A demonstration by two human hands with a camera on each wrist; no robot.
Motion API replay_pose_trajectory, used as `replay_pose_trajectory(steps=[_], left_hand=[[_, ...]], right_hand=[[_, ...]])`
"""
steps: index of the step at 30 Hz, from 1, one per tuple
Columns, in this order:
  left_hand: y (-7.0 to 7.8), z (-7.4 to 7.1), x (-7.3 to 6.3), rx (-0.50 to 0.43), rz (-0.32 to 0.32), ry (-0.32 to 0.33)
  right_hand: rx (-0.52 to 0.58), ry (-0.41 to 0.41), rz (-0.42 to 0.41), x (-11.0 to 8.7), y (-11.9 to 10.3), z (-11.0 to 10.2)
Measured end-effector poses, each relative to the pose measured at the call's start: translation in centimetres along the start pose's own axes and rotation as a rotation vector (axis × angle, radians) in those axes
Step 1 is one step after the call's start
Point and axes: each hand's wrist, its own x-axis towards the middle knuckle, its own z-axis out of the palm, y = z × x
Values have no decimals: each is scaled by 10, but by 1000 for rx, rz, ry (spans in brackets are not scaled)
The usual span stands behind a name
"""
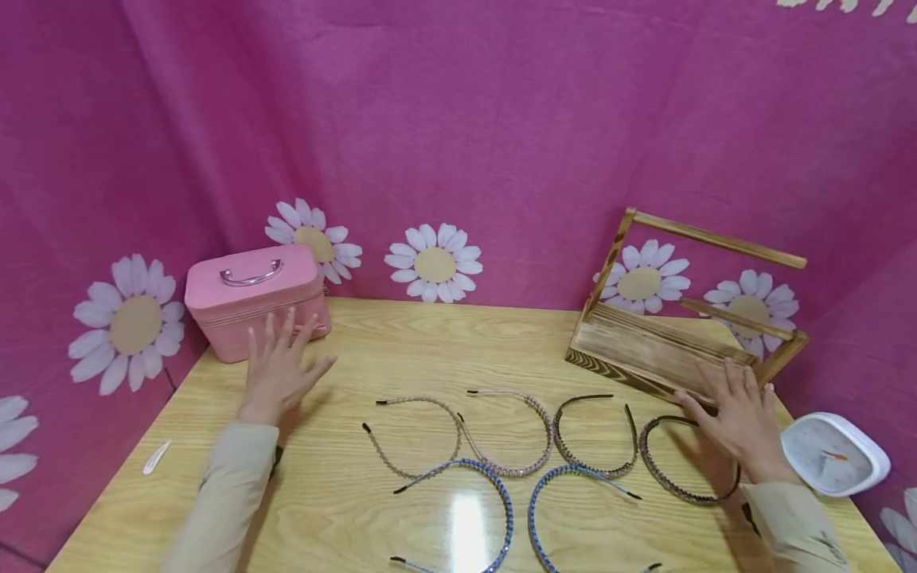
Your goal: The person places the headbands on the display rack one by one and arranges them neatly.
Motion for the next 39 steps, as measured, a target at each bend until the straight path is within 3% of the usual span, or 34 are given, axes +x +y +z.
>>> replay_pose_trajectory(steps=[4,9,15,19,28,36,39], left_hand=[[22,0,17,-47,24,-15],[60,4,40,-81,71,-35],[112,20,65,-100,133,-80],[148,31,78,-108,188,-125],[225,52,100,-153,262,-213],[275,70,111,-200,287,-302],[288,77,110,-272,266,-341]], right_hand=[[36,33,13,-5,5,-2],[122,39,49,-10,9,-5],[243,69,68,-11,11,-7],[296,55,131,-12,9,-10],[299,-14,397,-12,0,-14],[229,19,447,-10,-8,-12],[198,31,423,-10,-10,-12]])
